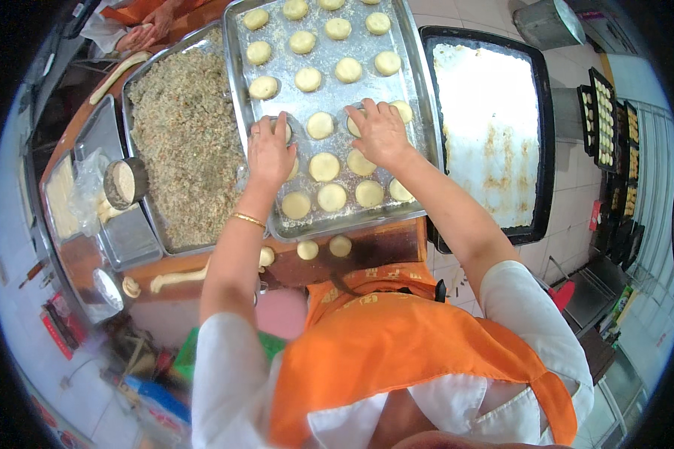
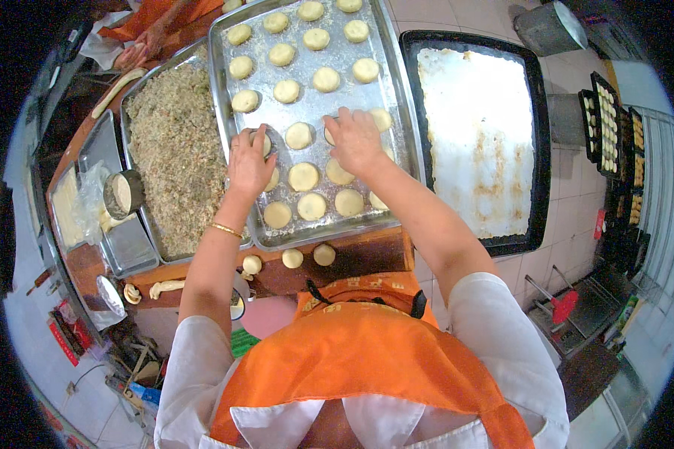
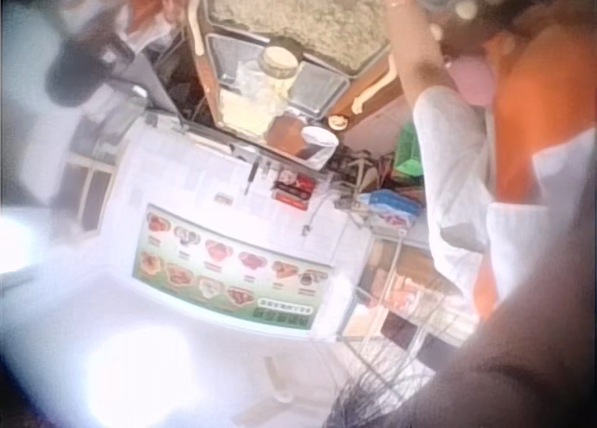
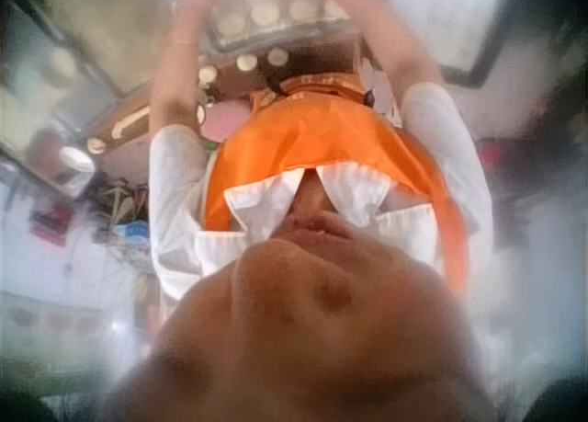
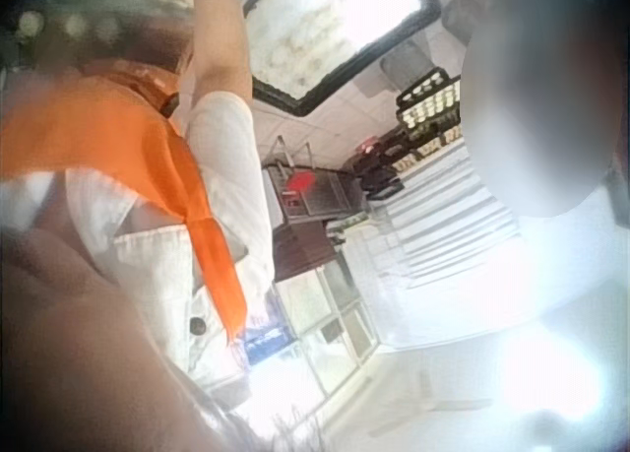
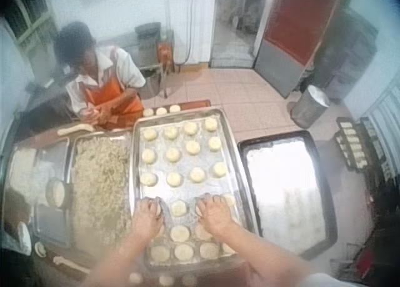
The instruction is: The person places dough balls into small metal molds on a tray, presses them down to flatten, transfers them to a large black baking sheet, and then moves the tray across the workspace.
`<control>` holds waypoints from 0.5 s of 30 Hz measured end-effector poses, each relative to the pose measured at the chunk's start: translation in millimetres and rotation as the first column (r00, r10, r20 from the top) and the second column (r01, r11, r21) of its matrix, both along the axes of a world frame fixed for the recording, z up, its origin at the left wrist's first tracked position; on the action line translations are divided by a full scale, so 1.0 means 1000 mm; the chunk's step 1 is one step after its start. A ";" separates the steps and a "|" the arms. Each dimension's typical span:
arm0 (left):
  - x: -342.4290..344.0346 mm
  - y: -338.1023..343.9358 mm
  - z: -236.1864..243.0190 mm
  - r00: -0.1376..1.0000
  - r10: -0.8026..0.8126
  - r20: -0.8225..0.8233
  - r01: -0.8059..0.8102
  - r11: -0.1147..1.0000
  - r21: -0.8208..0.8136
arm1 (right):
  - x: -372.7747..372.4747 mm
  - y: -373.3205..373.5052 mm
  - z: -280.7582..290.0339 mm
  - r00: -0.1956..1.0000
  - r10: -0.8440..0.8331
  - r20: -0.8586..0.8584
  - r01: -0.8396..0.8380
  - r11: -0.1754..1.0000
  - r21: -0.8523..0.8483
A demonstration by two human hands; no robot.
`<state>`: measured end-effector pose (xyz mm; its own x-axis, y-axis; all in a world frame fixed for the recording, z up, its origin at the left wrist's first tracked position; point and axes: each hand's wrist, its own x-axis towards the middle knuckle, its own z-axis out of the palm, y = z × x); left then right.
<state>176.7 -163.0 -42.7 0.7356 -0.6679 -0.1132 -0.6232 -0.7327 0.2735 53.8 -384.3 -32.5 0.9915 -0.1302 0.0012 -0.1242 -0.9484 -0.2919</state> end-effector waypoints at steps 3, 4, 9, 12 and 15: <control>0.005 -0.010 0.005 0.999 0.028 0.016 -0.029 0.997 0.066 | 0.001 -0.003 -0.009 1.000 0.004 -0.016 -0.005 0.999 -0.036; 0.007 -0.012 0.007 0.999 0.010 0.043 -0.014 0.997 0.077 | 0.001 -0.003 -0.010 1.000 0.002 -0.025 -0.002 1.000 -0.024; 0.002 -0.006 0.016 0.991 0.093 0.097 -0.092 0.996 -0.017 | -0.013 -0.007 0.015 0.989 -0.050 0.136 0.020 0.978 0.208; -0.012 -0.029 0.032 0.997 0.038 0.072 -0.022 0.978 -0.208 | -0.031 -0.024 0.033 0.953 -0.204 0.224 0.161 0.967 0.197; -0.027 -0.053 0.023 0.994 -0.102 0.037 0.108 0.967 -0.233 | -0.037 -0.049 0.026 0.965 -0.228 0.130 0.217 0.972 0.088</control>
<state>149.5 -216.1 -19.3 0.6608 -0.7470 0.0726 -0.7016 -0.5804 0.4135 16.4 -433.4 -6.7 0.9283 -0.3522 0.1189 -0.2832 -0.8772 -0.3877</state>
